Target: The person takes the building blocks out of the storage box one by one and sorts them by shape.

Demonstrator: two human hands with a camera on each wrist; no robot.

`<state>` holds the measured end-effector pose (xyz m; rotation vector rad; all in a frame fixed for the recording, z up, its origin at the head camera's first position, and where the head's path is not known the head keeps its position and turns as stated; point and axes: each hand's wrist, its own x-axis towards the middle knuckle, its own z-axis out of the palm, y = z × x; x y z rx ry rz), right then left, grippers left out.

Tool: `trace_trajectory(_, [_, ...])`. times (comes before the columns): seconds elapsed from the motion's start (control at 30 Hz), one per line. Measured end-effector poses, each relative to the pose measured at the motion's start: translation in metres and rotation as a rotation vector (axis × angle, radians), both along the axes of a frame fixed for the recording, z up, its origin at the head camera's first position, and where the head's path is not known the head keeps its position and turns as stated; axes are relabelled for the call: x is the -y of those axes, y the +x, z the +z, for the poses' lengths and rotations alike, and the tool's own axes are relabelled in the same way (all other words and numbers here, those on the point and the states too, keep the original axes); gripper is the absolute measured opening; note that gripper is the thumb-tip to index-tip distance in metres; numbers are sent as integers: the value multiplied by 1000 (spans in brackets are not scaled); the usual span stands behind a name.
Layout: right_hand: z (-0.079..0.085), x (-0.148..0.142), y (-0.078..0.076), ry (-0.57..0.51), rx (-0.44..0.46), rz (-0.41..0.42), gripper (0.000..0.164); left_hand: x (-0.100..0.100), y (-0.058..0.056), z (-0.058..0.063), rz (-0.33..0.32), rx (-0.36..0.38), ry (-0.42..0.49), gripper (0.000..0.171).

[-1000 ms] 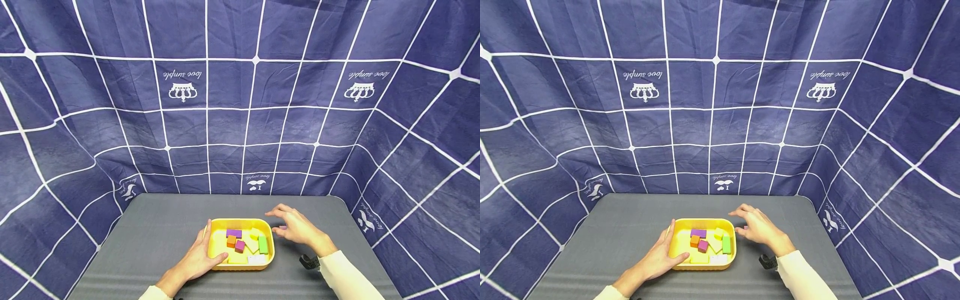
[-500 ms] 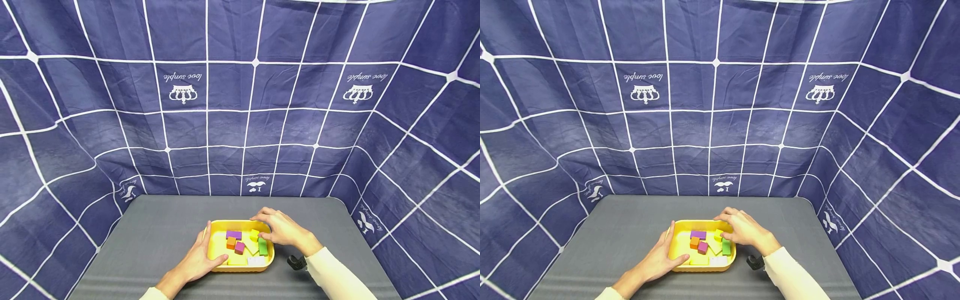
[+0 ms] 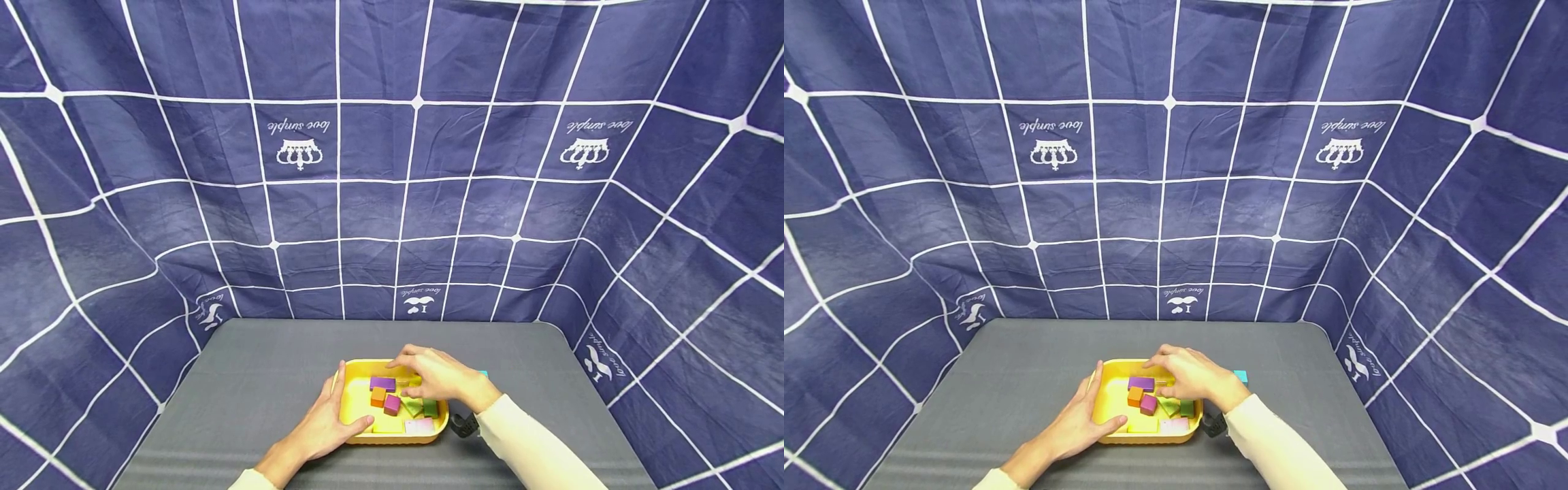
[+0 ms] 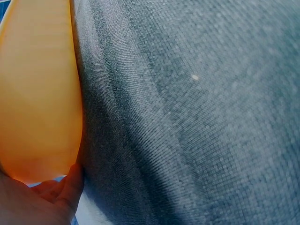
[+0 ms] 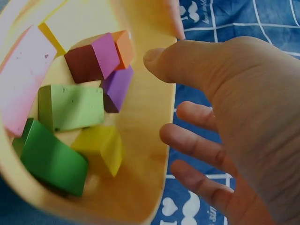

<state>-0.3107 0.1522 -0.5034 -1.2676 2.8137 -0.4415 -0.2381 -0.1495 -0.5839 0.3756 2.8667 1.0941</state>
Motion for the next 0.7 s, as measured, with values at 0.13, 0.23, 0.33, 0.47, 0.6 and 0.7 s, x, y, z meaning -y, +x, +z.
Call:
trace_trajectory(0.13, [-3, 10, -3, 22, 35, 25, 58, 0, 1, 1, -2, 0, 3, 137])
trace_trajectory(0.23, [-7, 18, -5, 41, 52, 47, 59, 0, 1, 0, -5, -4, 4, 137])
trace_trajectory(0.33, [-11, 27, -7, 63, 56, 70, 59, 0, 1, -1, -6, -11, -1, 137])
trace_trajectory(0.47, [-16, 37, -6, 91, 57, 92, 60, 1, 2, -2, -3, -17, -13, 136])
trace_trajectory(0.6, [-20, 42, -7, 115, 44, 110, 59, 1, 1, -2, -7, -10, -16, 135])
trace_trajectory(0.7, [-23, 45, -9, 128, 43, 125, 57, -1, 0, -1, -10, -6, -17, 135])
